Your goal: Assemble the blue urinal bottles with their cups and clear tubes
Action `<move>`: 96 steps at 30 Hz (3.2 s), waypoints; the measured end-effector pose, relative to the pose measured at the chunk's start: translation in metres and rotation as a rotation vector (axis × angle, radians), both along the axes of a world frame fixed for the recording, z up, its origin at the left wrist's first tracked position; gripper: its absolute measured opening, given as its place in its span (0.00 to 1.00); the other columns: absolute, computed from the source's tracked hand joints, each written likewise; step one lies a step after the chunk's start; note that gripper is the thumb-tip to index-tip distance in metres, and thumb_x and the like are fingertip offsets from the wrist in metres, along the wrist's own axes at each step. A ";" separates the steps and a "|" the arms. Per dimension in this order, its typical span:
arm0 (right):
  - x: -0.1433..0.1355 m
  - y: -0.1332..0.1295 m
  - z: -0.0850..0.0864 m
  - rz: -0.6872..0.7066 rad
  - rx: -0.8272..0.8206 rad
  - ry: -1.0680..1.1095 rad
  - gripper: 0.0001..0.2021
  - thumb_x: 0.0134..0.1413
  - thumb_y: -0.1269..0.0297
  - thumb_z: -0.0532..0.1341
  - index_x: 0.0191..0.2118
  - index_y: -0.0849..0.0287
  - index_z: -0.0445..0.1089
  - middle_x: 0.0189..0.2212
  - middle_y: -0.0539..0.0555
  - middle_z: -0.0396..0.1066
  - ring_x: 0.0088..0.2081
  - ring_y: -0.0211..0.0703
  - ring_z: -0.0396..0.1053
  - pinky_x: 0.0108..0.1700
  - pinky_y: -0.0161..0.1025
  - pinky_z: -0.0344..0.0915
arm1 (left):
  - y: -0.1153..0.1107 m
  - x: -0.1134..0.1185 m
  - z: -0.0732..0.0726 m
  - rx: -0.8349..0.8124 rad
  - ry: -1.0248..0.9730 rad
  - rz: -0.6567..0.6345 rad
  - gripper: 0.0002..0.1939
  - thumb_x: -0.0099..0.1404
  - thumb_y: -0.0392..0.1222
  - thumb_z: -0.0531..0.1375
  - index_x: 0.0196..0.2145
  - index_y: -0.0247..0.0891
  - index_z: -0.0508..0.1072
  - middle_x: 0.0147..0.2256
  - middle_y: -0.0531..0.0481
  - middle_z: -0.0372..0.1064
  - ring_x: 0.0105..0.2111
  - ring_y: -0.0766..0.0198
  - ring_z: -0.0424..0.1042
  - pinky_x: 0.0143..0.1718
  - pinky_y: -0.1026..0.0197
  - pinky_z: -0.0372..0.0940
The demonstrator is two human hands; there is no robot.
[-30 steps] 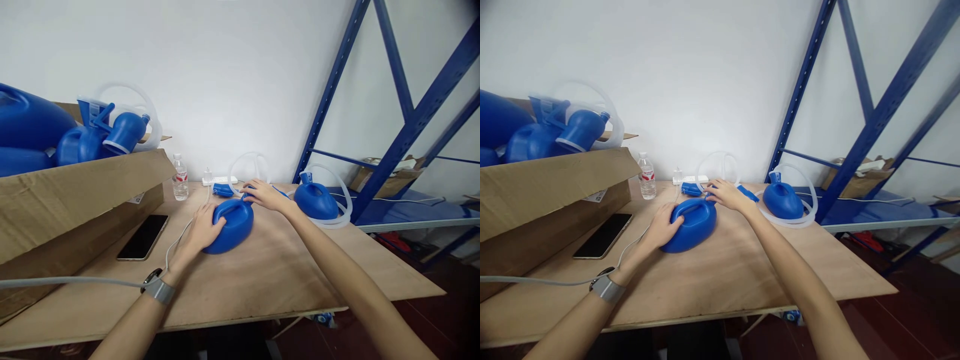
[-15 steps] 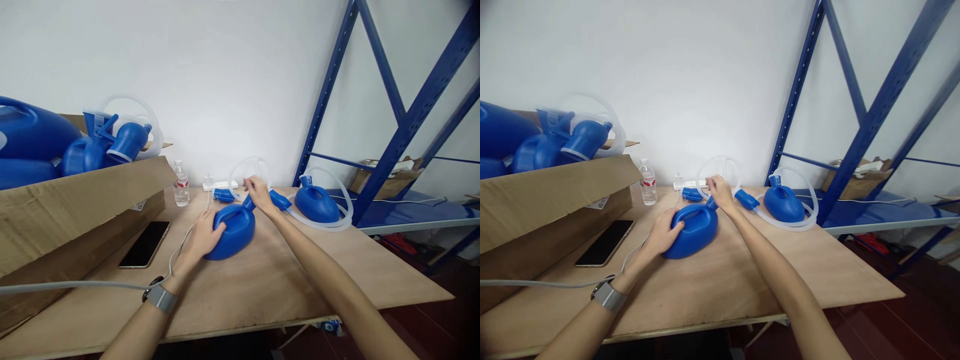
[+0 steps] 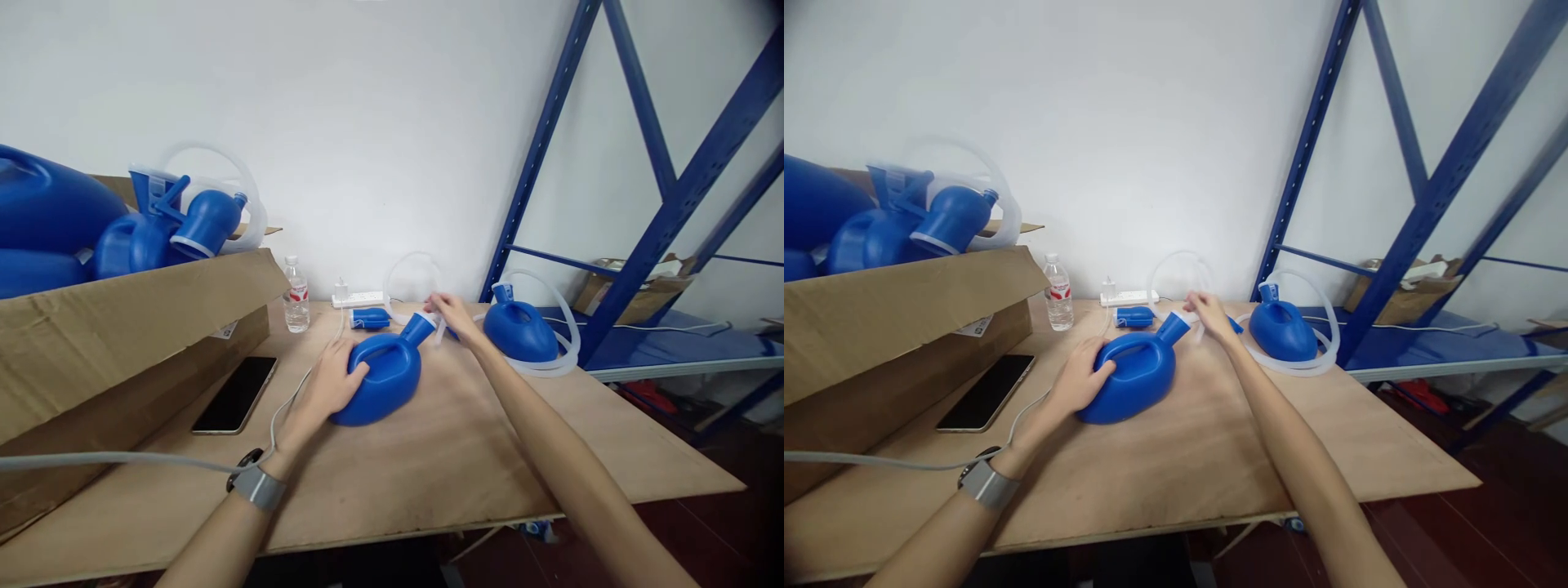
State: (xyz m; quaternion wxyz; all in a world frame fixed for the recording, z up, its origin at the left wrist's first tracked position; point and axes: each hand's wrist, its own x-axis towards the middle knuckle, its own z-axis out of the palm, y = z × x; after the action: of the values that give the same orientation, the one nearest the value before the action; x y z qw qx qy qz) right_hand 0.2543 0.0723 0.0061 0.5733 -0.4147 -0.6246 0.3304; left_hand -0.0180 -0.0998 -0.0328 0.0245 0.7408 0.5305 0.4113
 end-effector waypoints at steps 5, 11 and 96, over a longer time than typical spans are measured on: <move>-0.001 -0.042 -0.022 0.135 0.244 -0.302 0.21 0.67 0.44 0.55 0.48 0.54 0.76 0.51 0.58 0.77 0.55 0.52 0.71 0.61 0.49 0.63 | 0.002 0.000 0.000 -0.022 0.016 0.029 0.14 0.68 0.44 0.54 0.46 0.37 0.73 0.47 0.40 0.74 0.50 0.46 0.71 0.55 0.42 0.65; -0.005 -0.058 -0.016 0.033 0.292 -0.380 0.20 0.62 0.45 0.60 0.35 0.57 0.77 0.34 0.54 0.78 0.39 0.49 0.73 0.46 0.42 0.67 | 0.005 -0.004 -0.003 -0.016 -0.006 -0.021 0.14 0.68 0.46 0.54 0.45 0.37 0.72 0.46 0.41 0.75 0.49 0.47 0.71 0.54 0.44 0.65; -0.121 -0.002 -0.046 -0.083 0.553 -1.258 0.23 0.61 0.62 0.66 0.60 0.60 0.67 0.61 0.69 0.64 0.63 0.64 0.61 0.63 0.60 0.58 | 0.005 -0.002 -0.021 0.370 0.402 0.134 0.13 0.65 0.32 0.56 0.47 0.36 0.74 0.48 0.38 0.73 0.53 0.46 0.67 0.55 0.44 0.63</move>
State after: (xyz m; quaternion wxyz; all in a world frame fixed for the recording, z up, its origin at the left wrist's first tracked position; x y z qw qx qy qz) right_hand 0.1332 0.0706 -0.0401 0.1988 -0.3898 -0.8836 -0.1667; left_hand -0.0195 -0.0946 -0.0538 -0.2440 0.7627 0.4883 0.3469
